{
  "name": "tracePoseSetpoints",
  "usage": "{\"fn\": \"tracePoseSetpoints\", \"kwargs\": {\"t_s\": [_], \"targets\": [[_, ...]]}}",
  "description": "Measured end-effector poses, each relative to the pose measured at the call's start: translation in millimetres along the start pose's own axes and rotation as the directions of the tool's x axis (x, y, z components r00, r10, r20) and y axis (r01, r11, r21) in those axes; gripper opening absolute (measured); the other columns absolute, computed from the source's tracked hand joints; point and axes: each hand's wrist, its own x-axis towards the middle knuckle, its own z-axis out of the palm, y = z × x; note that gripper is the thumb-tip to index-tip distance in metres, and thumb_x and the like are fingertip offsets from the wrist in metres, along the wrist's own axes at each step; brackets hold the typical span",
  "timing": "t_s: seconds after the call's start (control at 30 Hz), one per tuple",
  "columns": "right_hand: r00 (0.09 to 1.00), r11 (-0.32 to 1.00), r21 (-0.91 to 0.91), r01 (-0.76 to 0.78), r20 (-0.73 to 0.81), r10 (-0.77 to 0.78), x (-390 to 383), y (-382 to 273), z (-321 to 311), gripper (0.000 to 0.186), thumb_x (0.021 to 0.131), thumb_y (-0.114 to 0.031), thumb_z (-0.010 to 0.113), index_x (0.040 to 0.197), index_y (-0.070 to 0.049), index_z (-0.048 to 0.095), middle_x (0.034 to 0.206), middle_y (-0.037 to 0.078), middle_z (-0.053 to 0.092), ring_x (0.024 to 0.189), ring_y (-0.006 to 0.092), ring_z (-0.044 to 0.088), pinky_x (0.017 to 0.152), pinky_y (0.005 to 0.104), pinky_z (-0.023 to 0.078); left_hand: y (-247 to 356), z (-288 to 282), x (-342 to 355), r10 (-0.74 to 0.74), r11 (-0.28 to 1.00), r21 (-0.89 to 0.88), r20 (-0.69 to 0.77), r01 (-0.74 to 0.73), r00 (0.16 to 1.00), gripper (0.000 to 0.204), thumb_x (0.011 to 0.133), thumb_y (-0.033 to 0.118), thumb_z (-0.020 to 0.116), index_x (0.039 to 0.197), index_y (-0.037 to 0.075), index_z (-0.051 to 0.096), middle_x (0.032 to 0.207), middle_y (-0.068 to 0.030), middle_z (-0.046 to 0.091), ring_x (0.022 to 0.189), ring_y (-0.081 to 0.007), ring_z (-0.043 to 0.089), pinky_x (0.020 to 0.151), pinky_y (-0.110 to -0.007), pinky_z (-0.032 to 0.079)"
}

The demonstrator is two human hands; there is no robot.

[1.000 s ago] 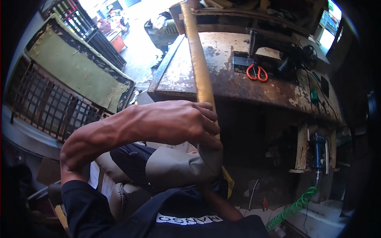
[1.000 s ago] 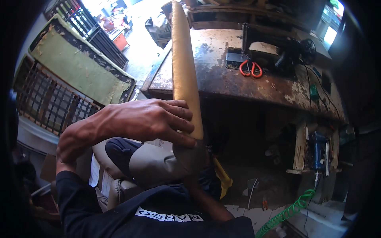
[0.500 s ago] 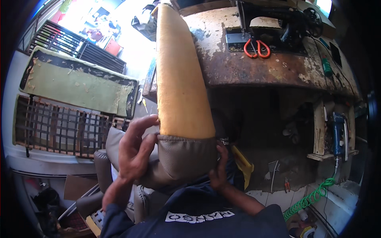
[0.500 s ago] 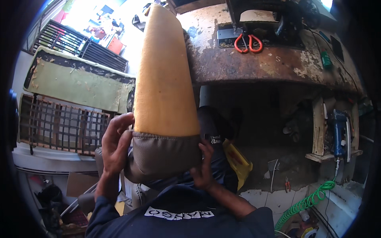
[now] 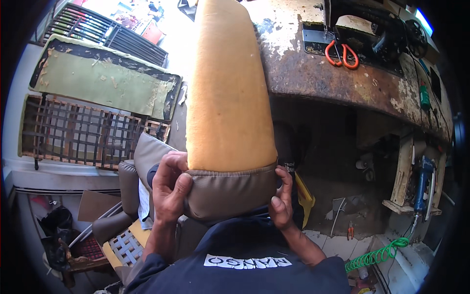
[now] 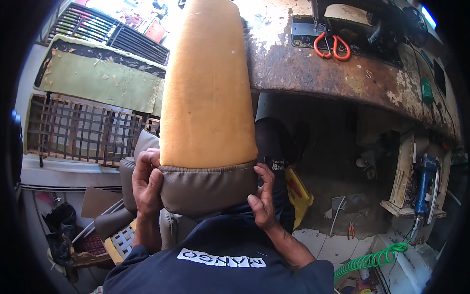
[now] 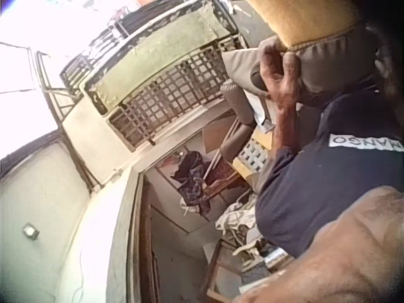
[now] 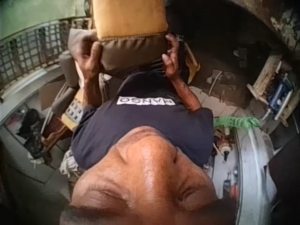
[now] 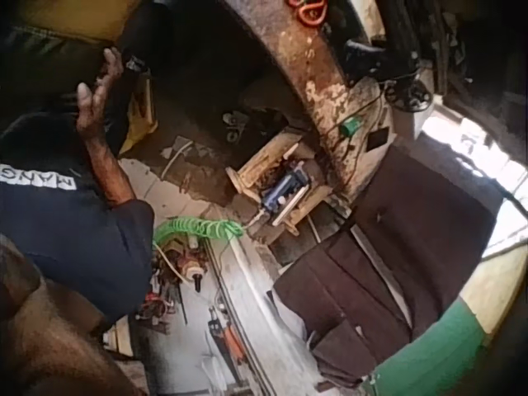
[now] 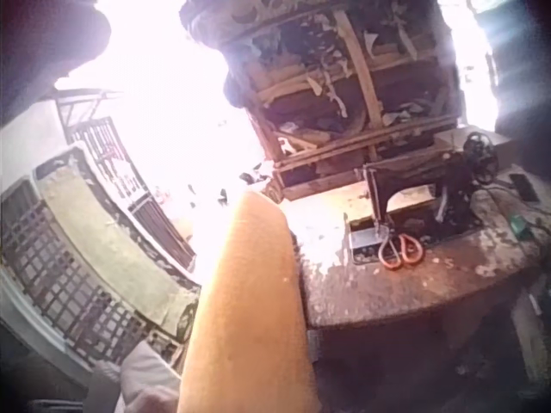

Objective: The person covers a wooden and foam furniture component with grey fabric, using an air-powered staple gun to secure the material and trimming excess with a knife.

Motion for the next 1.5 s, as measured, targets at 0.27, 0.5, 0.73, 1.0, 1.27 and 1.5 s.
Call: {"fn": "tracePoseSetpoints", "kwargs": {"t_s": [0.27, 0.5, 0.73, 1.0, 1.27, 1.5], "targets": [[0.991, 0.973, -0.227, -0.045, -0.135, 0.015, 19, -18, 8, 0.05, 0.095, -0.022, 0.053, 0.139, -0.002, 0.04, 0.14, 0.016, 0.037, 0.133, 0.0266, 0.035, 0.114, 0.0416, 0.03, 19, -21, 25, -0.098, 0.993, -0.042, 0.255, 0.113, 0.962, 0.024, 0.104, 0.023, 0.065, 0.106, -0.001, 0.06, 0.109, -0.0048, 0.056, 0.099, -0.011, 0.051, 0.088, -0.026, 0.041], [0.959, 0.959, -0.283, -0.004, -0.272, -0.076, 17, 8, 24, 0.035, 0.103, -0.022, 0.044, 0.131, -0.001, 0.044, 0.132, 0.016, 0.041, 0.127, 0.0272, 0.04, 0.114, 0.0418, 0.029, 26, 2, 27, 0.049, 0.993, -0.117, 0.271, -0.018, 0.961, 0.023, 0.099, 0.007, 0.067, 0.12, -0.001, 0.063, 0.121, -0.0077, 0.062, 0.117, -0.0145, 0.057, 0.101, -0.031, 0.045], [0.993, 0.936, -0.334, -0.109, -0.079, 0.088, 21, 1, -1, 0.047, 0.103, -0.03, 0.055, 0.14, -0.001, 0.048, 0.142, 0.017, 0.047, 0.133, 0.0274, 0.048, 0.114, 0.0411, 0.037, 70, 45, 69, -0.349, 0.915, -0.034, 0.434, 0.402, 0.831, 0.024, 0.095, 0.004, 0.072, 0.118, -0.003, 0.07, 0.109, -0.0073, 0.07, 0.101, -0.0109, 0.065, 0.086, -0.027, 0.053], [0.96, 0.962, 0.057, -0.265, -0.073, 0.269, 45, -95, 6, 0.059, 0.098, -0.019, 0.066, 0.148, 0.002, 0.043, 0.141, 0.016, 0.055, 0.132, 0.0222, 0.056, 0.111, 0.0371, 0.047, 58, 89, 80, -0.015, 0.879, 0.372, 0.647, -0.298, 0.762, 0.024, 0.094, 0.015, 0.071, 0.117, 0.007, 0.076, 0.093, -0.0157, 0.071, 0.085, -0.0331, 0.07, 0.08, -0.04, 0.055], [0.928, 0.89, -0.325, -0.319, 0.082, 0.363, 37, -71, -23, 0.054, 0.096, -0.026, 0.065, 0.142, 0.0, 0.052, 0.138, 0.015, 0.06, 0.126, 0.0224, 0.061, 0.103, 0.0377, 0.052, 31, 97, 81, -0.064, 0.867, 0.374, 0.738, -0.328, 0.672, 0.021, 0.092, 0.018, 0.071, 0.109, 0.007, 0.076, 0.09, -0.016, 0.072, 0.086, -0.0373, 0.07, 0.081, -0.047, 0.054], [0.956, 0.886, -0.437, -0.155, 0.158, 0.245, 21, -80, -38, 0.051, 0.096, -0.028, 0.067, 0.138, -0.001, 0.057, 0.133, 0.015, 0.065, 0.124, 0.0228, 0.063, 0.104, 0.0379, 0.051, 31, 111, 89, -0.138, 0.848, 0.428, 0.747, -0.312, 0.651, 0.02, 0.091, 0.018, 0.068, 0.099, 0.0, 0.071, 0.098, -0.0208, 0.068, 0.101, -0.0422, 0.066, 0.088, -0.05, 0.052]]}}
